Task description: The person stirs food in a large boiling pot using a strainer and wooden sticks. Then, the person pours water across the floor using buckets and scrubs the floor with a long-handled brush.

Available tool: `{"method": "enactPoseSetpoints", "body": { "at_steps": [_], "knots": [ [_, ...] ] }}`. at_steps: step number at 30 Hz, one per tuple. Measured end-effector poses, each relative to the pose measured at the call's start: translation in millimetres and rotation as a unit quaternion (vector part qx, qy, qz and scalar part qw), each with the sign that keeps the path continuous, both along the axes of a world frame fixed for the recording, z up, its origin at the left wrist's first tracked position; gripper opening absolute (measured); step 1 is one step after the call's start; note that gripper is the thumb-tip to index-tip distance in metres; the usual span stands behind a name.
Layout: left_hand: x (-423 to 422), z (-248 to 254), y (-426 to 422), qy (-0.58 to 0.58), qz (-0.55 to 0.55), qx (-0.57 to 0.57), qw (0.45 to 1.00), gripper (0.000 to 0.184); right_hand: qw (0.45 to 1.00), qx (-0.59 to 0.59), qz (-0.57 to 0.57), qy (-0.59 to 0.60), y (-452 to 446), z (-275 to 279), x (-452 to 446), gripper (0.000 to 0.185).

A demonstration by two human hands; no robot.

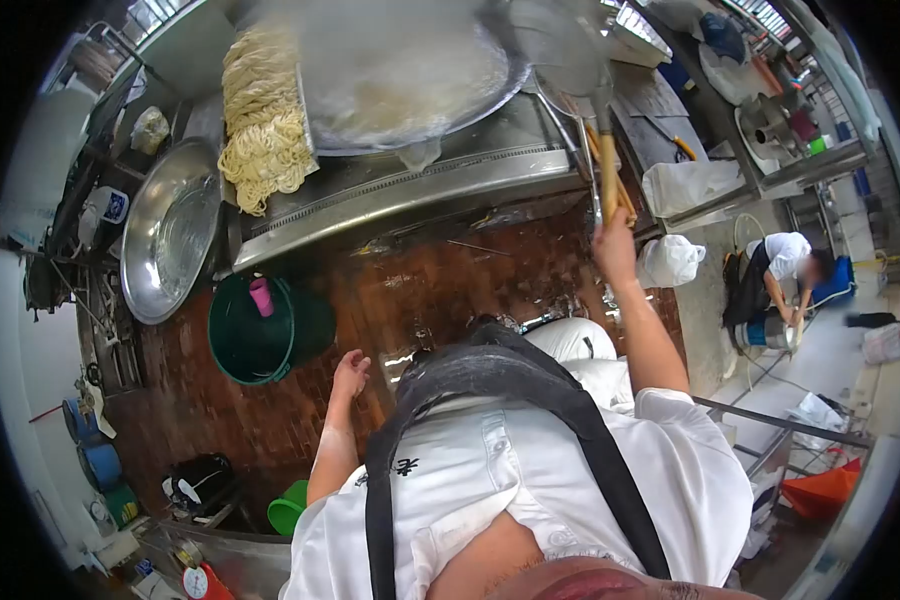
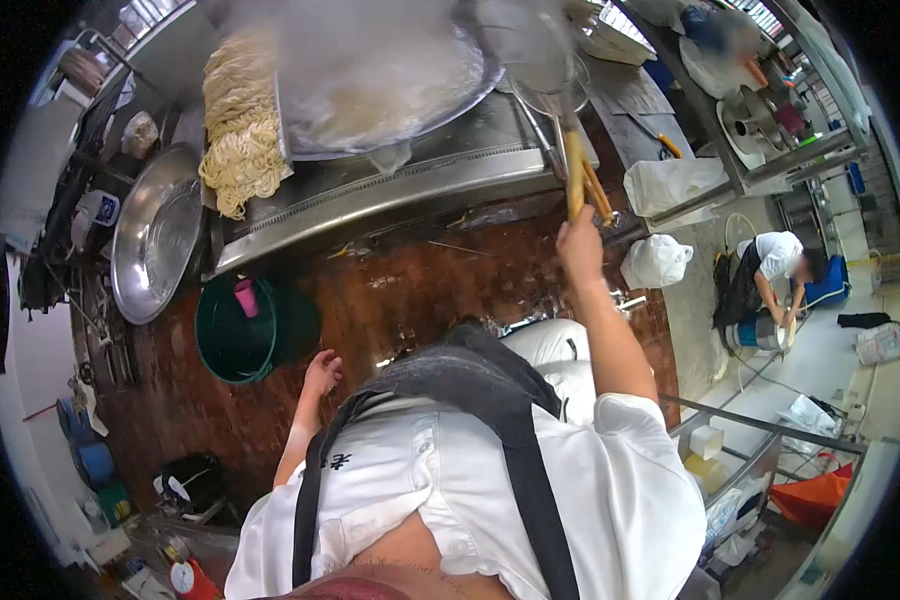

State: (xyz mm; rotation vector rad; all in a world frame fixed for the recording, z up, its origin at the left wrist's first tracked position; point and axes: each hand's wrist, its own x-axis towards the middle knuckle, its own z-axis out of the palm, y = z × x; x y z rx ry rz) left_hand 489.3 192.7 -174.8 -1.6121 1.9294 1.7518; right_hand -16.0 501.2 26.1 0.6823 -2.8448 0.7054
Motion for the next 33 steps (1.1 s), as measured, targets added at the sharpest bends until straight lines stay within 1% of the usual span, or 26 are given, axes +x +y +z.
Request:
{"method": "enactPoseSetpoints", "body": {
  "at_steps": [1, 2, 3, 6, 9, 10, 11, 12, 13, 14, 17, 18, 21, 22, 23, 25, 26, 29, 30, 33],
  "knots": [
    [-12.8, 5.3, 4.6, -0.004, -0.014, 0.002, 1.0, 0.046, 0.999, 0.038, -0.025, -0.009, -0.6, -12.9, -1.0, 0.035],
    [-23.9, 11.0, 9.1, -0.01, -0.028, 0.005, 1.0, 0.046, 0.998, 0.053, -0.013, -0.017, 3.8, -28.4, -10.6, 0.035],
    [-32.4, 13.9, 11.7, -0.009, -0.033, 0.003, 0.999, 0.046, 0.997, 0.068, 0.0, -0.025, 2.5, -29.1, -17.0, 0.036],
    [-67.1, 25.6, 17.9, -0.005, -0.037, -0.016, 0.999, 0.047, 0.999, 0.041, 0.005, -0.015, 3.5, -17.0, -48.3, 0.035],
    [-89.3, 43.1, 23.3, -0.023, -0.029, -0.043, 0.998, 0.047, 0.996, -0.03, 0.055, 0.061, 5.1, -35.4, -103.7, 0.03],
    [-92.7, 44.7, 26.3, -0.028, -0.024, -0.046, 0.998, 0.047, 0.971, -0.14, 0.024, -0.193, -2.4, -8.8, -110.9, 0.023],
    [-94.5, 46.7, 30.5, -0.034, -0.017, -0.049, 0.998, 0.047, 0.938, -0.198, 0.046, -0.28, -0.3, -19.5, -131.9, 0.024],
    [-95.1, 49.4, 35.4, -0.038, -0.014, -0.049, 0.998, 0.047, 0.894, -0.252, 0.069, -0.365, 5.6, -35.3, -158.5, 0.025],
    [-93.8, 52.6, 40.2, -0.043, -0.012, -0.049, 0.998, 0.047, 0.838, -0.302, 0.09, -0.446, 9.8, -48.8, -178.2, 0.027],
    [-91.3, 56.1, 45.5, -0.048, -0.01, -0.049, 0.998, 0.047, 0.821, -0.317, 0.086, -0.467, 10.6, -55.3, -186.3, 0.019],
    [-82.3, 69.1, 64.0, -0.068, 0.025, -0.038, 0.997, 0.047, 0.776, -0.33, 0.1, -0.528, 16.5, -99.3, -212.5, 0.011],
    [-79.2, 73.7, 69.0, -0.073, 0.011, -0.069, 0.995, 0.047, 0.772, -0.336, 0.083, -0.534, 16.1, -108.7, -213.0, 0.012],
    [-58.2, 60.7, 78.2, -0.086, 0.035, -0.056, 0.994, 0.048, 0.816, -0.254, 0.058, -0.516, 11.0, -112.7, -200.4, 0.015],
    [-52.2, 57.3, 79.8, -0.087, 0.037, -0.056, 0.994, 0.048, 0.872, -0.192, 0.08, -0.443, 6.8, -126.3, -204.1, 0.027],
    [-49.0, 52.8, 80.6, -0.088, 0.038, -0.055, 0.994, 0.048, 0.917, -0.141, 0.072, -0.366, 7.6, -138.2, -208.9, 0.032],
    [-49.7, 48.6, 81.5, -0.086, 0.045, -0.047, 0.994, 0.048, 0.977, -0.032, 0.05, -0.204, 1.7, -132.5, -199.2, 0.041],
    [-51.7, 46.5, 81.5, -0.084, 0.053, -0.041, 0.994, 0.048, 0.971, 0.04, 0.03, -0.235, -4.7, -126.6, -202.8, 0.062],
    [-60.8, 44.7, 80.6, -0.055, 0.074, -0.013, 0.996, 0.048, 0.99, 0.096, -0.006, -0.104, -12.4, -137.1, -195.1, 0.076],
    [-64.7, 47.8, 79.2, -0.042, 0.084, -0.004, 0.996, 0.048, 0.987, 0.111, 0.005, -0.115, -12.9, -142.1, -198.4, 0.085],
    [-72.4, 57.7, 78.5, -0.057, 0.074, -0.007, 0.996, 0.049, 0.991, 0.109, 0.002, -0.084, -13.5, -155.4, -203.3, 0.089]
  ]
}}
